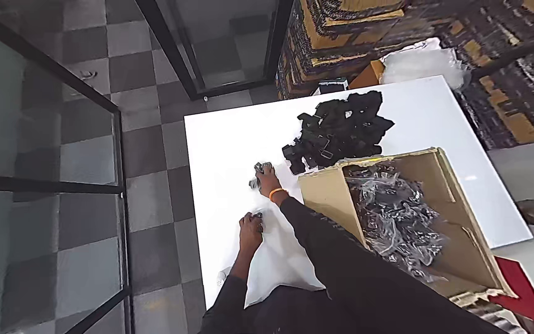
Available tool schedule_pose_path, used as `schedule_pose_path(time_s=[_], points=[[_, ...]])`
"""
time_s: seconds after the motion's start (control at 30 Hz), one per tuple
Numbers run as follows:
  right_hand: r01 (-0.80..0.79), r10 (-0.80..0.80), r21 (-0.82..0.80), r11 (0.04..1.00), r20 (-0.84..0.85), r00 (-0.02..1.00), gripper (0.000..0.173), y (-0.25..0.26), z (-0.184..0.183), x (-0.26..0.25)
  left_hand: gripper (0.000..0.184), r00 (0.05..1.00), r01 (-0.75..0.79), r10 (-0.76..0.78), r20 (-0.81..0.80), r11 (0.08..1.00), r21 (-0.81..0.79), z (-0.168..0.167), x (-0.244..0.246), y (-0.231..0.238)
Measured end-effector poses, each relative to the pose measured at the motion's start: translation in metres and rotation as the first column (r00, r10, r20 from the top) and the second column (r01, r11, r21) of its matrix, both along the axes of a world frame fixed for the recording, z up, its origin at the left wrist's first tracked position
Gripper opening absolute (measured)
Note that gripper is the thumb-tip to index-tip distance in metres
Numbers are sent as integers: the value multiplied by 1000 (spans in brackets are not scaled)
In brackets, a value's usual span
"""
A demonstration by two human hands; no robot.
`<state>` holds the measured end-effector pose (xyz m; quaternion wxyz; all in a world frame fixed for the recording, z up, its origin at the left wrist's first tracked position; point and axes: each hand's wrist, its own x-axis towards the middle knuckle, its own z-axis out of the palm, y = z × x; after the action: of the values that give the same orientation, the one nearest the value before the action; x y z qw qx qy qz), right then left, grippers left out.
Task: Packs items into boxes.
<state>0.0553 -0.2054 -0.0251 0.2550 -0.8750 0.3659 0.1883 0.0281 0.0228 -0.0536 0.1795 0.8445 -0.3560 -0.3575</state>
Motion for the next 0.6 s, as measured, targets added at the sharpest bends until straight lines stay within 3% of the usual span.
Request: schedule_pose_path(time_s=[0.17, 0.3, 0.47, 0.53, 0.6], points=[[34, -32, 122, 992, -18, 999, 76, 66, 11, -74, 43, 981, -186, 189, -42, 980, 68, 16, -3, 26], [-39, 19, 310, 950, 69, 997, 57, 85, 44, -103, 46, 945, -323, 314, -86, 940, -114, 42, -17, 45], [-12, -120, 278, 960, 450, 885, 59, 86, 175, -124, 56, 856, -517, 455, -244, 755, -404, 150, -46, 16], [3, -162, 247, 969, 625, 764, 58, 78, 233, -154, 60, 843, -536, 432, -321, 630, -562, 199, -64, -7], [68, -200, 196, 978, 803, 561, 54, 62, 271, -198, 64, 874, -483, 343, -345, 526, -700, 242, -90, -33]])
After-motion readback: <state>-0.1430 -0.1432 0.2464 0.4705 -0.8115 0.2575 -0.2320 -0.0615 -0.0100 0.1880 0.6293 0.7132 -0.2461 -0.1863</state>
